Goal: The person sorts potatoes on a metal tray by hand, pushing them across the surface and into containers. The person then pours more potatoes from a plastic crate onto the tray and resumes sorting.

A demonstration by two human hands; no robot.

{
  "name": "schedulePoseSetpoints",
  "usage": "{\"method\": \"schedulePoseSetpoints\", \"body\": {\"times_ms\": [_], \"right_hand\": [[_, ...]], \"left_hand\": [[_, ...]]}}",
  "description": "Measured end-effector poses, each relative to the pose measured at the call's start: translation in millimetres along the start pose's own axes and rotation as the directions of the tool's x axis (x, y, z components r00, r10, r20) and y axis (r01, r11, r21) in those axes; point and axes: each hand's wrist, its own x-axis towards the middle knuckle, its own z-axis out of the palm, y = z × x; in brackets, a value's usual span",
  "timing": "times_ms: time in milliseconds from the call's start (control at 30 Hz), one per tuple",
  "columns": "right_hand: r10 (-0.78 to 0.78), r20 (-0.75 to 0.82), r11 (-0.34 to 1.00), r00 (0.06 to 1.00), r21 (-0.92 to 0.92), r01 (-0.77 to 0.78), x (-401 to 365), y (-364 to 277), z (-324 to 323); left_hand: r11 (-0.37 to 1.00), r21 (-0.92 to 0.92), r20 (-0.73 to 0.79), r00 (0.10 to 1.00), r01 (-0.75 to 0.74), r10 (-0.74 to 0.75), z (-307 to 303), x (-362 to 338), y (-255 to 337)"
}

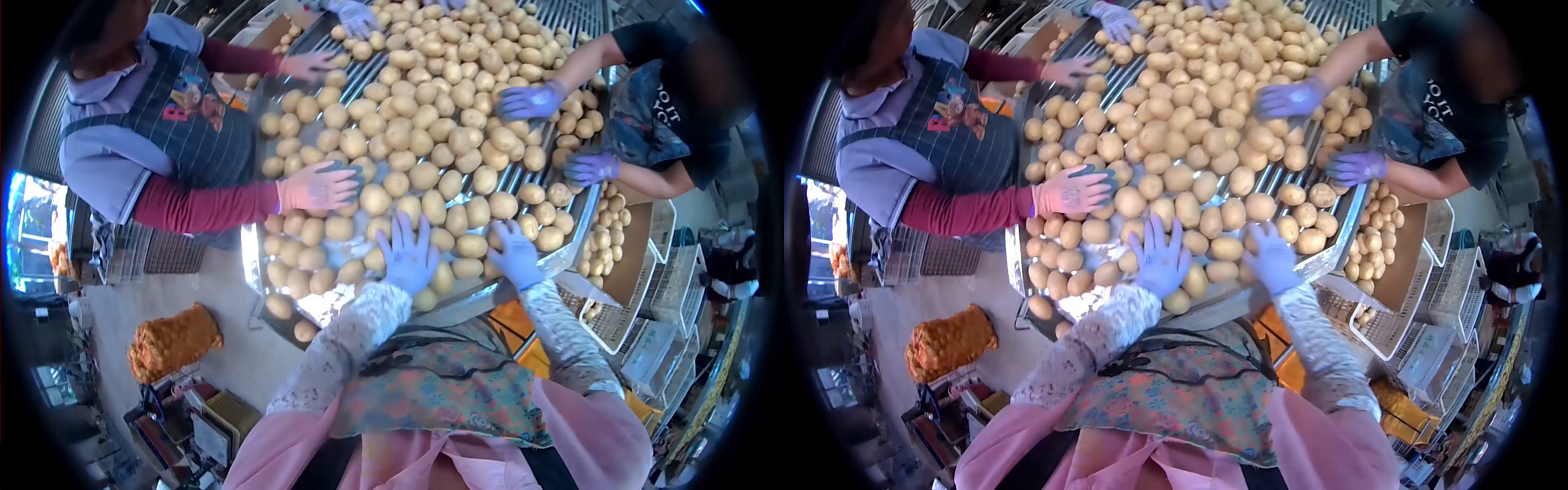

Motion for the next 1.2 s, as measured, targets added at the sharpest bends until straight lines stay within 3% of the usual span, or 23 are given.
{"method": "schedulePoseSetpoints", "body": {"times_ms": [100,167,200,267,300,333,400,433,467,500,533,600,633,667,700,733,767,833,900,1033,1100,1133,1200], "right_hand": [[0.015,0.031,0.995,0.999,0.095,-0.018,8,-3,1],[0.083,-0.081,0.907,0.993,0.419,-0.041,-8,-12,-18],[0.059,-0.213,0.857,0.975,0.512,0.060,-19,-5,-23],[0.202,-0.121,0.742,0.972,0.666,-0.071,-57,5,-52],[0.178,0.082,0.670,0.981,0.720,-0.182,-82,20,-73],[0.186,0.440,0.537,0.878,0.703,-0.466,-102,17,-113],[-0.010,0.541,0.880,0.841,0.404,-0.249,-161,88,-104],[-0.034,0.620,0.983,0.784,0.162,-0.085,-177,106,-104],[-0.046,0.628,0.985,0.777,0.159,-0.070,-170,103,-100],[0.091,0.550,0.848,0.830,0.394,-0.354,-161,100,-91],[0.255,0.507,0.576,0.823,0.604,-0.551,-154,92,-88],[0.157,0.180,0.794,0.971,0.561,-0.233,-107,45,-87],[-0.012,0.037,0.934,0.999,0.356,-0.002,-84,32,-81],[-0.212,-0.062,0.971,0.975,0.102,0.217,-65,21,-68],[-0.324,-0.058,0.946,0.944,0.009,0.325,-50,5,-60],[-0.431,-0.044,0.901,0.901,-0.085,0.426,-39,-10,-49],[-0.500,-0.044,0.866,0.865,-0.009,0.500,-31,-14,-21],[-0.537,-0.047,0.841,0.842,0.037,0.539,-27,-37,12],[-0.551,-0.024,0.834,0.834,0.012,0.552,-23,-73,21],[-0.664,-0.145,0.732,0.733,0.070,0.678,-7,-133,59],[-0.737,-0.067,0.654,0.673,0.181,0.734,3,-158,58],[-0.735,-0.064,0.657,0.676,0.179,0.732,3,-153,60],[-0.829,-0.177,0.491,0.531,0.225,0.842,4,-140,68]], "left_hand": [[0.917,-0.343,0.150,0.951,-0.206,0.269,-28,-29,-17],[0.917,-0.285,0.166,0.927,-0.281,0.335,-68,-56,-52],[0.934,-0.247,0.206,0.928,-0.257,0.310,-71,-85,-75],[0.969,-0.183,0.294,0.931,-0.167,0.217,-88,-117,-111],[0.981,-0.159,0.336,0.929,-0.108,0.156,-102,-124,-124],[0.992,-0.117,0.246,0.965,-0.058,0.085,-110,-128,-137],[0.994,0.068,0.089,0.992,0.089,-0.095,-81,-126,-171],[0.974,0.145,0.005,0.984,0.176,-0.179,-57,-125,-184],[0.957,0.075,-0.046,0.960,0.279,-0.276,-51,-106,-160],[0.929,-0.001,-0.093,0.925,0.370,-0.368,-42,-77,-121],[0.952,-0.049,-0.060,0.951,0.302,-0.304,-35,-57,-99],[0.969,-0.100,-0.035,0.972,0.228,-0.232,-31,-36,-59],[0.986,-0.020,0.023,0.986,0.168,-0.167,-37,-30,-39],[0.993,0.060,0.086,0.991,0.101,-0.106,-42,-28,-32],[0.993,0.064,0.077,0.992,0.100,-0.105,-44,-35,-38],[0.999,0.039,0.102,0.994,-0.027,0.023,-46,-55,-50],[0.988,0.010,0.131,0.979,-0.157,0.154,-51,-75,-64],[0.987,-0.147,0.177,0.980,-0.061,0.087,-82,-106,-84],[0.995,0.085,0.263,0.964,-0.055,0.030,-90,-144,-121],[0.987,-0.078,0.261,0.959,0.138,-0.113,-109,-124,-135],[0.942,0.064,-0.102,0.941,0.331,-0.323,-81,-107,-131],[0.939,0.335,0.043,0.994,0.080,-0.100,-16,-123,-166],[0.972,0.235,0.151,0.988,-0.021,-0.015,-46,-104,-100]]}}
